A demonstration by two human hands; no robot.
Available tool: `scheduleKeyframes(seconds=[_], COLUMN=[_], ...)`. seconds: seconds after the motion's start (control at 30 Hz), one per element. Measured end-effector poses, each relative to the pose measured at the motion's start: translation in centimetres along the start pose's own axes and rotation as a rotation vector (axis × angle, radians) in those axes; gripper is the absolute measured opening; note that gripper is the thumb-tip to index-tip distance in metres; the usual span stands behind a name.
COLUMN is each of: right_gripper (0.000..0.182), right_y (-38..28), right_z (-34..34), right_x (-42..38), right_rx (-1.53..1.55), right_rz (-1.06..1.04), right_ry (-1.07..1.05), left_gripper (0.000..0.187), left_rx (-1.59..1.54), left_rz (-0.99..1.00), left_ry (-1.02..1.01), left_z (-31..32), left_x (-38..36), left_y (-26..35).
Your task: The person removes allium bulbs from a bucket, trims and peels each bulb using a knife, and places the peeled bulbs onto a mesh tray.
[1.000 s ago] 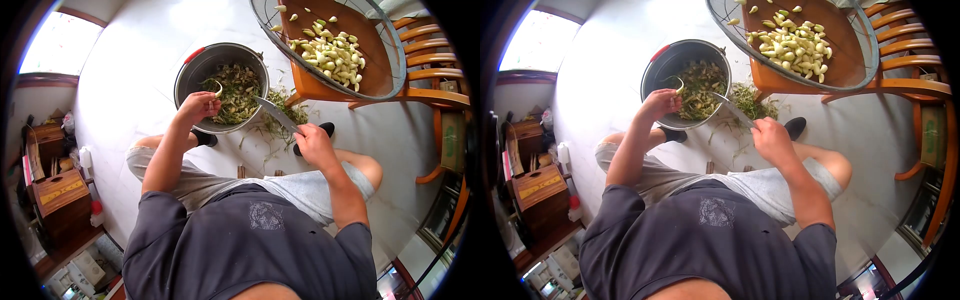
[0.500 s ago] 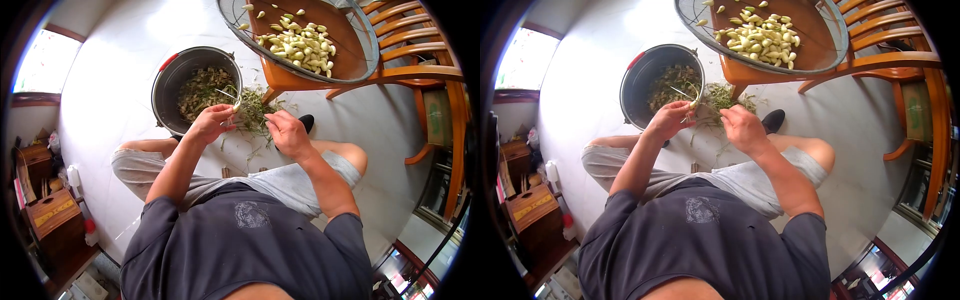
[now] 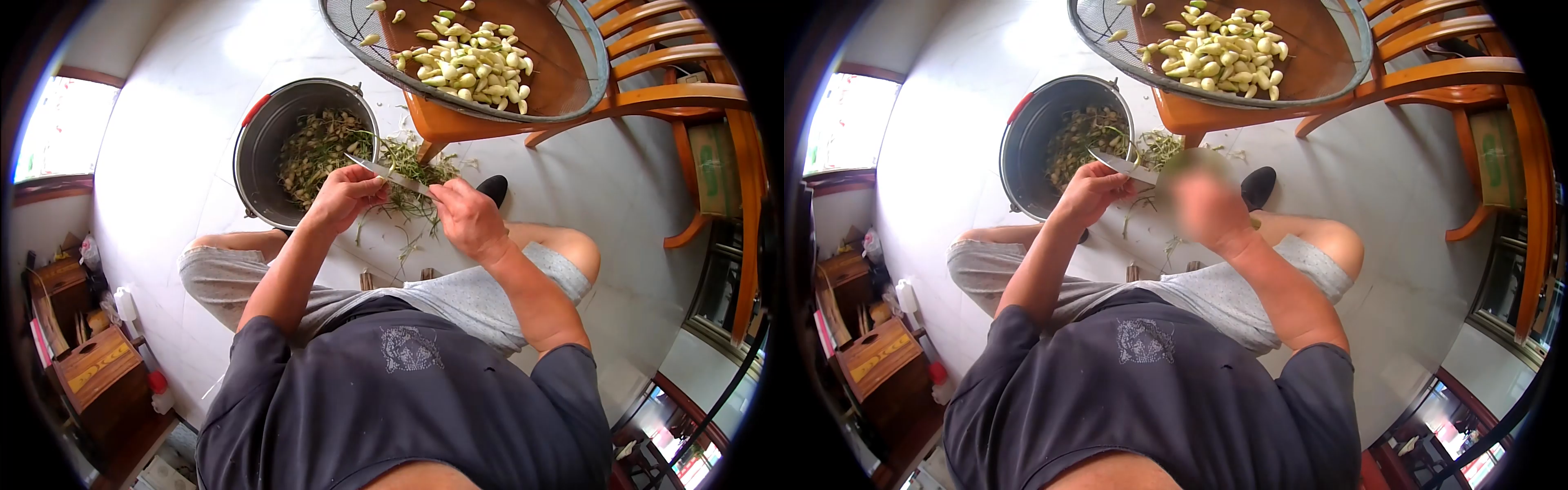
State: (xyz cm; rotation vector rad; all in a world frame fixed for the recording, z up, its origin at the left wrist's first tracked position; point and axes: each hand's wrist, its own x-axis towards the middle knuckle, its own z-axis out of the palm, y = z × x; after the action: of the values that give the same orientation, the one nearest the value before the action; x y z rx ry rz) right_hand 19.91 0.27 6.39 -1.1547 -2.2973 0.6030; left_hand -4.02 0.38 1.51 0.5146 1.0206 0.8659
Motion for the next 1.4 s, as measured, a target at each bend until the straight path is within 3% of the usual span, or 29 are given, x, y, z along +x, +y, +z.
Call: scheduleKeyframes(seconds=[0.07,0.17,0.2,0.33,0.63,0.83,0.93,1.2,1.3,1.4], right_gripper=[0.016,0.011,0.011,0.013,0.014,0.013,0.012,0.014,0.013,0.015], right_y=[0.2,3.7,4.3,2.9,2.1,1.4,1.3,0.4,1.1,1.1], right_z=[0.0,1.6,1.6,0.3,0.4,0.0,0.0,-0.7,0.2,0.2], right_x=[-0.1,-1.9,-2.4,-1.5,0.0,0.2,0.3,0.6,-0.1,-0.2], right_rx=[0.022,-0.100,-0.041,0.001,0.090,0.130,0.147,0.168,0.298,0.326], right_rz=[-0.040,0.364,0.411,0.390,0.309,0.277,0.236,0.097,0.279,0.298], right_ry=[0.054,-0.244,-0.201,-0.189,-0.140,-0.081,-0.033,0.039,0.028,0.017], left_gripper=[0.013,0.014,0.016,0.018,0.018,0.014,0.012,0.012,0.014,0.013], left_rx=[0.008,-0.005,-0.001,-0.028,-0.460,-0.398,-0.315,-0.477,-0.505,-0.523], left_rz=[0.009,-0.002,-0.007,-0.006,0.035,-0.010,0.057,0.116,0.110,0.114], left_ry=[-0.014,-0.027,-0.006,0.023,-0.078,-0.071,0.024,0.028,0.066,0.065], left_z=[0.0,0.2,0.1,-1.6,-0.7,0.4,-0.3,-1.5,-0.6,-0.9], left_x=[0.1,-0.2,-0.3,0.7,1.2,1.2,1.9,2.3,1.9,2.2], left_y=[0.2,0.8,1.0,0.0,-0.4,-0.4,-1.0,-1.7,-1.4,-1.9])
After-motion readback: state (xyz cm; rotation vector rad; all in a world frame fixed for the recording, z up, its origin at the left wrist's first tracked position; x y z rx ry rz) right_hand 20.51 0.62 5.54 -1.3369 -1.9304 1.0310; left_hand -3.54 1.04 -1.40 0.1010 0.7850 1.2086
